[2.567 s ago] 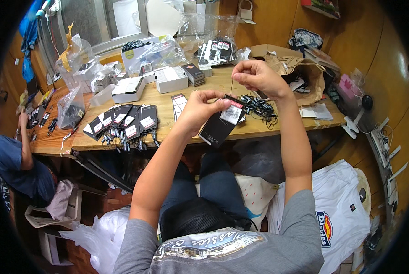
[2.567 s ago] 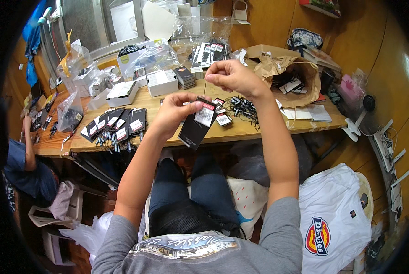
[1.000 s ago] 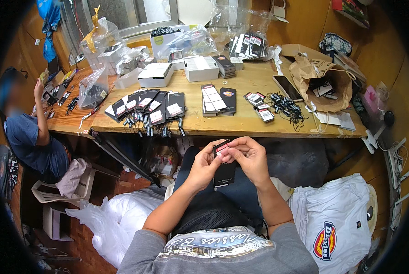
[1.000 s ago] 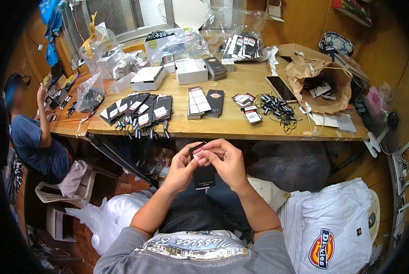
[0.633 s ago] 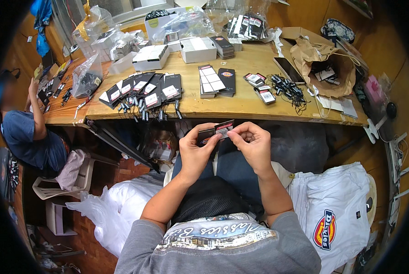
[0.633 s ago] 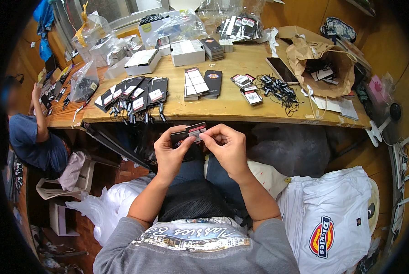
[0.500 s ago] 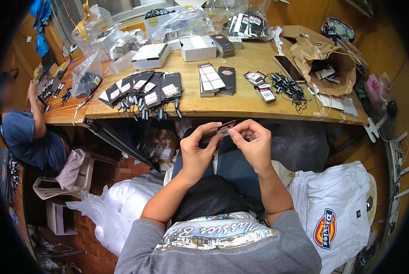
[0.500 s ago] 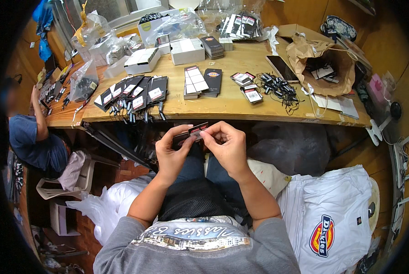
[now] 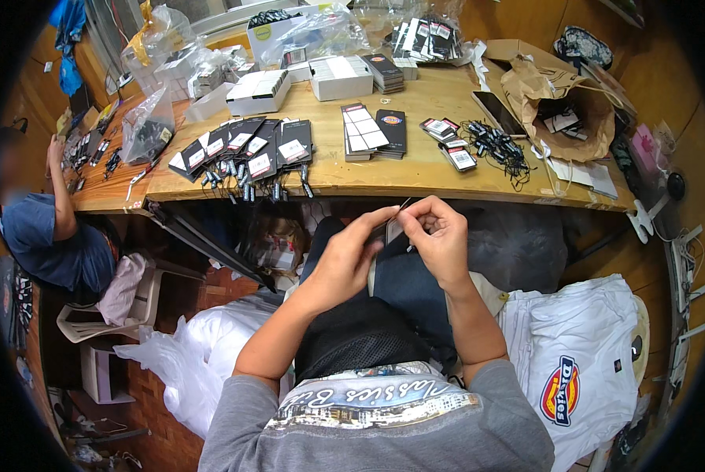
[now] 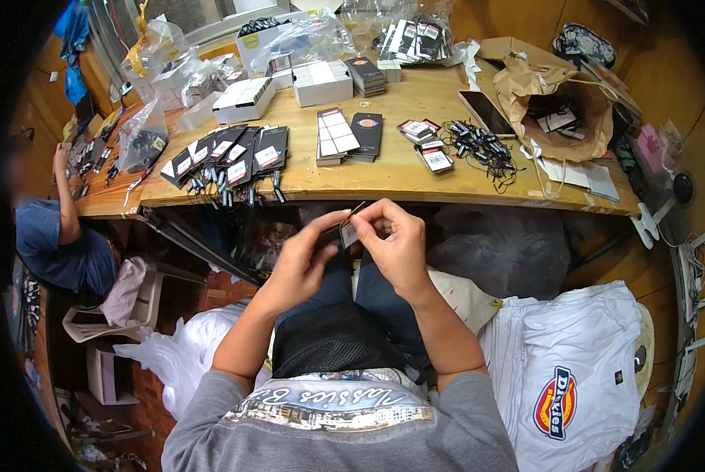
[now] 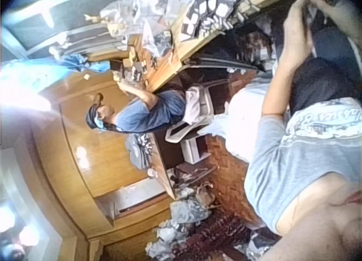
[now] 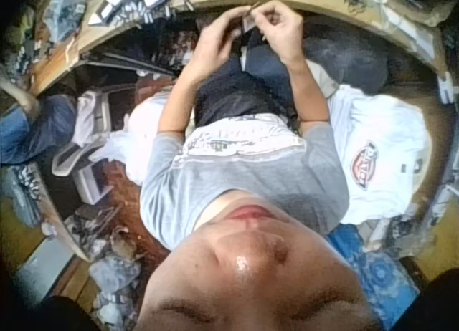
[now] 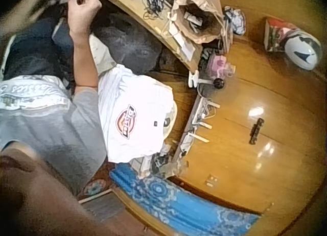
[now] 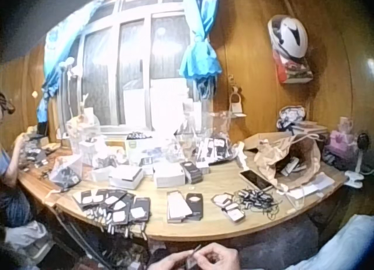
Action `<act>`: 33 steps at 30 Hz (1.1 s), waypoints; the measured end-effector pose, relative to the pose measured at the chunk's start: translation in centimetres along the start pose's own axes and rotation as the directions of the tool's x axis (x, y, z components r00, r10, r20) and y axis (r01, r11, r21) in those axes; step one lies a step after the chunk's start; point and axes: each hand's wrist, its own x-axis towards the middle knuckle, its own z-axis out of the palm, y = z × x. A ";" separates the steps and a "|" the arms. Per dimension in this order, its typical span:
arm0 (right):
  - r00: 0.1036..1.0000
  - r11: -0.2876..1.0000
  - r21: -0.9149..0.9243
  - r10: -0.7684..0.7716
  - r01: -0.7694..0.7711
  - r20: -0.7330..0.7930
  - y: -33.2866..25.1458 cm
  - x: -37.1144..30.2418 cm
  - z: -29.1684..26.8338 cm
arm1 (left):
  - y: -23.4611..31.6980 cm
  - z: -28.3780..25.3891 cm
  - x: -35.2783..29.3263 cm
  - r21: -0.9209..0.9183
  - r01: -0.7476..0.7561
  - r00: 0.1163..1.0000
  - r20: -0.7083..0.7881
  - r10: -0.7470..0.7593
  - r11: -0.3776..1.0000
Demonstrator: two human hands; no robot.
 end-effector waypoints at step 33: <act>0.929 0.876 -0.314 -0.362 0.367 0.074 -1.0 -1.1 1.2 | 0.3 -0.4 -0.7 -0.347 0.118 0.946 -0.244 -0.211 0.930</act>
